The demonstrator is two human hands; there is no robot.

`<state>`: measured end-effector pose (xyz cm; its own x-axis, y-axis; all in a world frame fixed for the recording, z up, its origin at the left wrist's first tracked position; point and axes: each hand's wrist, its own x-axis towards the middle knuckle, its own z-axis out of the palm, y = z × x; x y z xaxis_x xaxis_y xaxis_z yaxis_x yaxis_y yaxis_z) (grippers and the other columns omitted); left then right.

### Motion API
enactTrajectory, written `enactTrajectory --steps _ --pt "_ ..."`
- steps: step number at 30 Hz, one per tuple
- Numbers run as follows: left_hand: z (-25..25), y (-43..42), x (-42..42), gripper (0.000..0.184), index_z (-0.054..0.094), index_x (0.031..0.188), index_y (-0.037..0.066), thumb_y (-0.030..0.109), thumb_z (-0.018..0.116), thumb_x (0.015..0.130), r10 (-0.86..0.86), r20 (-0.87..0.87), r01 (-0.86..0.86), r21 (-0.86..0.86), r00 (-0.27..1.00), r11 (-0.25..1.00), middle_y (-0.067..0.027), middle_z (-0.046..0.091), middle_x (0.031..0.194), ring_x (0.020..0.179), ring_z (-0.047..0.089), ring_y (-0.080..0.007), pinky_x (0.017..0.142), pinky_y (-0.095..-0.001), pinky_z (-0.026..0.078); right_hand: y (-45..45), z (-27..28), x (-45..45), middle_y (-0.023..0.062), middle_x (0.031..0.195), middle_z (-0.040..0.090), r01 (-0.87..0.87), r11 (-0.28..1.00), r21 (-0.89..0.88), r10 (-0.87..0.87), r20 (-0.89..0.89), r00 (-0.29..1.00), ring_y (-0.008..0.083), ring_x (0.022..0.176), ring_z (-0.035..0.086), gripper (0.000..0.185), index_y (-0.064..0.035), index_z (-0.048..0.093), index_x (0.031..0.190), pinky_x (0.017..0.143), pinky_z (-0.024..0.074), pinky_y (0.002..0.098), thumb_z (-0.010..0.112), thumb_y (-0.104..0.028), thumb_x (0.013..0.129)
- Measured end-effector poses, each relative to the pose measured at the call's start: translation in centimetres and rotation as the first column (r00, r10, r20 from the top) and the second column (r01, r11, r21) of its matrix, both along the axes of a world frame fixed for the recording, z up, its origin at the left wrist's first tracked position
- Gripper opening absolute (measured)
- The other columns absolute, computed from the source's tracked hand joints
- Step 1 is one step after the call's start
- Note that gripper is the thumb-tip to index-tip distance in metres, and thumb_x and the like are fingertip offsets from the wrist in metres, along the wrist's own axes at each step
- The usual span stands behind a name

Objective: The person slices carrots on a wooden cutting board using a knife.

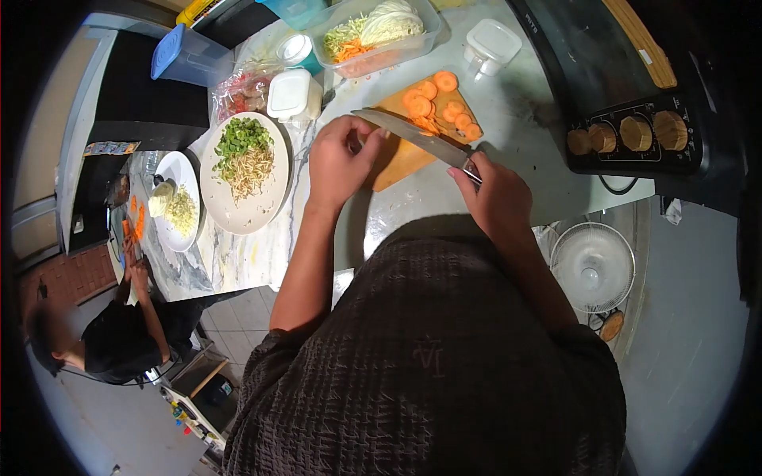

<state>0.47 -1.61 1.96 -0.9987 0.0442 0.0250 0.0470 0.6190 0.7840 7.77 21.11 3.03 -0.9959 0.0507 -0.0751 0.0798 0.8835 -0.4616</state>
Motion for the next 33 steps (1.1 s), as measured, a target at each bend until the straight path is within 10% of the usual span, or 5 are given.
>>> enactTrajectory --steps 4,11,33 --pt "1.1 1.4 -1.5 0.034 0.061 0.082 0.008 0.032 0.08 0.069 -0.314 -0.263 0.23 -0.304 0.912 0.924 -0.0095 0.059 0.079 0.079 0.057 -0.0299 0.072 -0.0398 0.045 -0.1 0.0 0.2 0.0129 0.074 0.066 -0.017 0.999 -0.036 0.016 -0.046 0.999 0.035 0.069 0.065 0.031 -0.0064 0.061 0.088 0.061 0.0489 0.0424 0.068 -0.037 0.085" --pt "-0.7 2.9 -2.8 0.036 0.066 0.081 0.007 0.038 0.08 0.069 -0.357 -0.262 0.21 -0.46 0.897 0.863 -0.0087 0.059 0.081 0.083 0.059 -0.0292 0.075 -0.0398 0.045 -0.2 -0.1 0.6 0.0134 0.074 0.065 -0.05 0.998 -0.048 0.045 -0.1 0.994 0.0348 0.068 0.064 0.029 -0.0056 0.062 0.089 0.059 0.0486 0.0426 0.072 -0.032 0.081" --pt "-2.4 -2.4 -0.8 0.016 0.068 0.085 0.0 0.016 0.068 0.084 -0.067 -0.218 0.015 -0.231 0.974 0.973 -0.0139 0.066 0.078 0.07 0.062 -0.0251 0.067 -0.0342 0.049 -0.8 -1.0 0.3 0.0253 0.074 0.06 0.143 0.945 -0.294 -0.05 0.303 0.952 0.0444 0.074 0.059 0.046 0.0028 0.059 0.08 0.066 0.0456 0.0472 0.052 -0.041 0.095"
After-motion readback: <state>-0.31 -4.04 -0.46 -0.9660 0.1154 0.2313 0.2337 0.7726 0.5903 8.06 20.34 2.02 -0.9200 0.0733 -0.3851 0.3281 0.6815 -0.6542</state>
